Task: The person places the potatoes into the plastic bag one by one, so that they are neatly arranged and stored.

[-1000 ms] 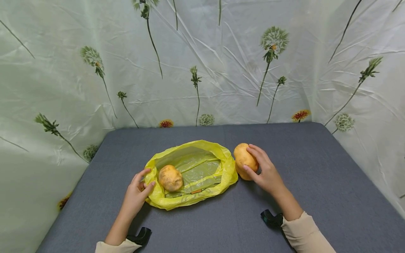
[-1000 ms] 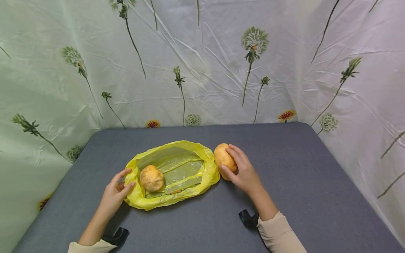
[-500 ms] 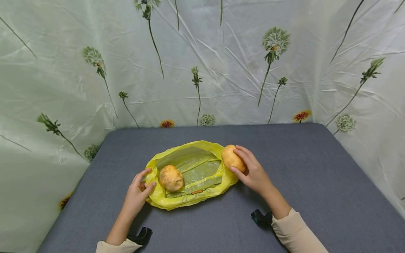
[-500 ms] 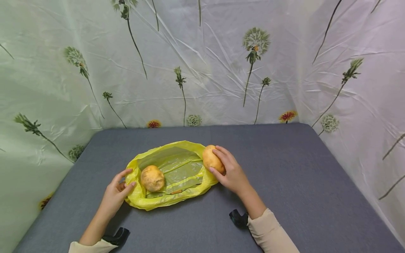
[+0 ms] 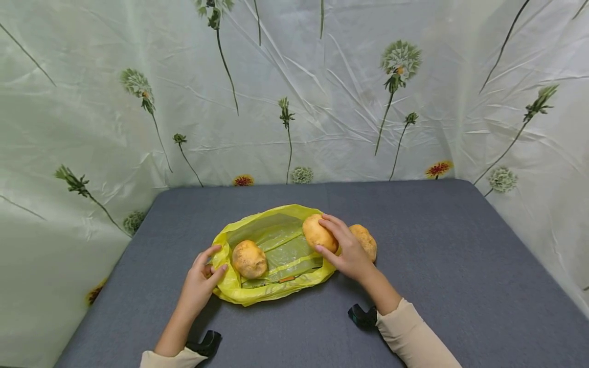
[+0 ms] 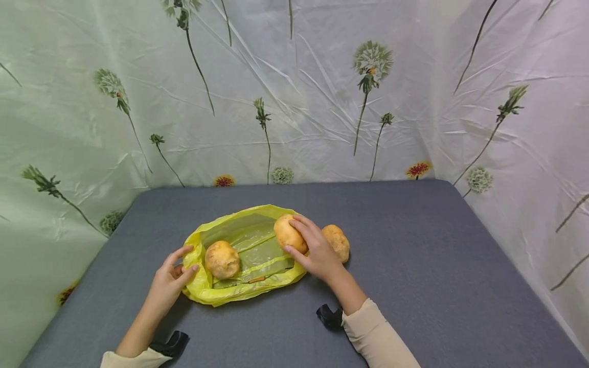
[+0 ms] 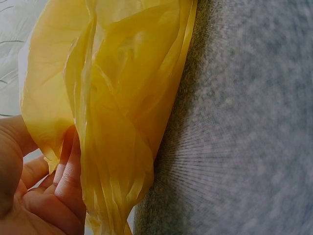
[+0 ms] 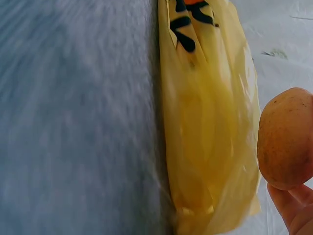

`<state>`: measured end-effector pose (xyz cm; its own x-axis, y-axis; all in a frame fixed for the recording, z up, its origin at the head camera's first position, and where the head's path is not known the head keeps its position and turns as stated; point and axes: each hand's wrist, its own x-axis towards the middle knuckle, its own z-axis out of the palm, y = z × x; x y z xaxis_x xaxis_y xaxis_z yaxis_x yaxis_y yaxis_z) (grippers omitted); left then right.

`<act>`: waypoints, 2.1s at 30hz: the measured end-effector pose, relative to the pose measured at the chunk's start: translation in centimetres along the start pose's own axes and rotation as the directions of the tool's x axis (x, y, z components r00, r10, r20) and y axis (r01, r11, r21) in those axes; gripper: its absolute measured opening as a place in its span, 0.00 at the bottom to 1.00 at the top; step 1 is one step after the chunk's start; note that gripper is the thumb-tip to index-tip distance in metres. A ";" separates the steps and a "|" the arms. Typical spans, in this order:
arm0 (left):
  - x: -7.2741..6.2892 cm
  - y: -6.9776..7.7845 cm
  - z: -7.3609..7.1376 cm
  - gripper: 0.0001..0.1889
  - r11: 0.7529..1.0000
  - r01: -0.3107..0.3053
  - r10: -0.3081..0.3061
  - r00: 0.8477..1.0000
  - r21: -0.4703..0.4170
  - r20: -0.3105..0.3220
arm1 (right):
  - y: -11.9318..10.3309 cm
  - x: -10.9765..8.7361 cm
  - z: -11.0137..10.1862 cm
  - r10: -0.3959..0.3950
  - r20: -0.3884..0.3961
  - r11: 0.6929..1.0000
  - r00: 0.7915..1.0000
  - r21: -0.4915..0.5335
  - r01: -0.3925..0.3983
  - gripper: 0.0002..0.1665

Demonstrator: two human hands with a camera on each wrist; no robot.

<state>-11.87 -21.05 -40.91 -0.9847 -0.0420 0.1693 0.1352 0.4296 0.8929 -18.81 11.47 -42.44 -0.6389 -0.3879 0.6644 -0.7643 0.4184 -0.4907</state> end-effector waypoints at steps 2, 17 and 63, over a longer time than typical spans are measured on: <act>0.0 0.0 0.0 0.23 1.000 0.011 -0.011 1.000 -0.002 0.003 | -0.2 0.1 0.4 0.000 0.012 1.000 1.000 0.014 0.000 0.31; 0.0 0.1 0.0 0.23 1.000 0.006 -0.006 1.000 -0.011 0.004 | -0.9 1.1 3.0 0.015 0.090 0.999 0.996 0.048 -0.019 0.31; -0.1 0.3 0.0 0.23 1.000 0.000 0.001 1.000 0.026 -0.017 | -1.6 3.0 7.7 0.166 0.419 0.972 0.893 0.081 -0.219 0.36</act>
<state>-11.72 -20.87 -40.63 -0.9826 -0.0569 0.1770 0.1326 0.4529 0.8816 -20.20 3.34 -44.05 -0.7340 -0.6208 0.2754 -0.6105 0.4254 -0.6681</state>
